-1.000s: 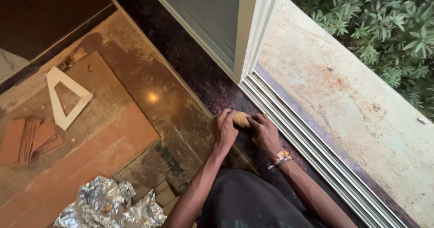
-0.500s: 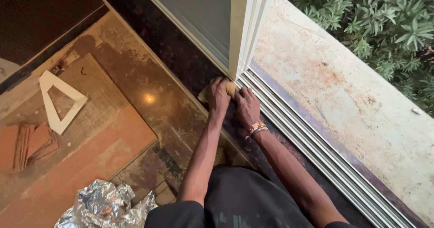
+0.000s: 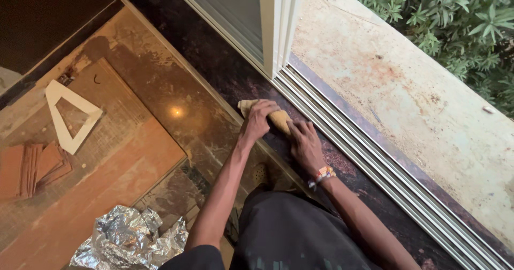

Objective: The person sands the marble window sill using a small piece of sandpaper, moving it back and forth across the granite surface and along the metal tracks.

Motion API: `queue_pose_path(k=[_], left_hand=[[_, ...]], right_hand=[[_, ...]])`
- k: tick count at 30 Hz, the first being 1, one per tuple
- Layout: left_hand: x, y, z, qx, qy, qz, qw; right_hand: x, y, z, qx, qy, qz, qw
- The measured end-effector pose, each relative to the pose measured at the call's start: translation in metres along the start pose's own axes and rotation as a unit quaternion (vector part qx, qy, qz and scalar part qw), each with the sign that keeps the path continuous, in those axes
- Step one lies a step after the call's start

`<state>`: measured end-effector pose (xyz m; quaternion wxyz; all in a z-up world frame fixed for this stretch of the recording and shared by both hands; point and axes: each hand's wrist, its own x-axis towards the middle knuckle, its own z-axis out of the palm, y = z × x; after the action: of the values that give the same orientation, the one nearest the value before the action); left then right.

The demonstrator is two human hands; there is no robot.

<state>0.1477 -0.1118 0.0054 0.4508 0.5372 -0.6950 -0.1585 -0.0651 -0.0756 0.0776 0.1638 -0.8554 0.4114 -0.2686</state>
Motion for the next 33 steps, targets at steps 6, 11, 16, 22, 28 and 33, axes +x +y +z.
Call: queue_pose_path(k=[6,11,16,22,28,33], left_hand=[[-0.009,0.027,-0.003,0.042,-0.026,0.013,0.999],[-0.023,0.038,-0.006,0.252,0.083,-0.06,0.962],[-0.039,0.059,-0.012,0.097,0.092,-0.298,0.945],[0.01,0.022,0.015,-0.014,0.028,-0.285,0.958],[0.013,0.015,0.053,0.095,0.073,-0.255,0.959],[-0.008,0.039,0.06,0.12,0.093,-0.116,0.982]], right_hand=[[-0.017,-0.007,-0.009,0.021,0.025,-0.003,0.999],[-0.011,-0.01,0.001,-0.01,0.012,0.038,0.999],[0.003,-0.016,0.024,-0.015,0.03,0.069,0.997],[0.035,-0.017,0.056,-0.003,0.043,0.069,0.997],[0.017,-0.003,0.051,0.079,0.015,0.078,0.994],[-0.011,0.001,0.027,0.157,0.023,0.083,0.984]])
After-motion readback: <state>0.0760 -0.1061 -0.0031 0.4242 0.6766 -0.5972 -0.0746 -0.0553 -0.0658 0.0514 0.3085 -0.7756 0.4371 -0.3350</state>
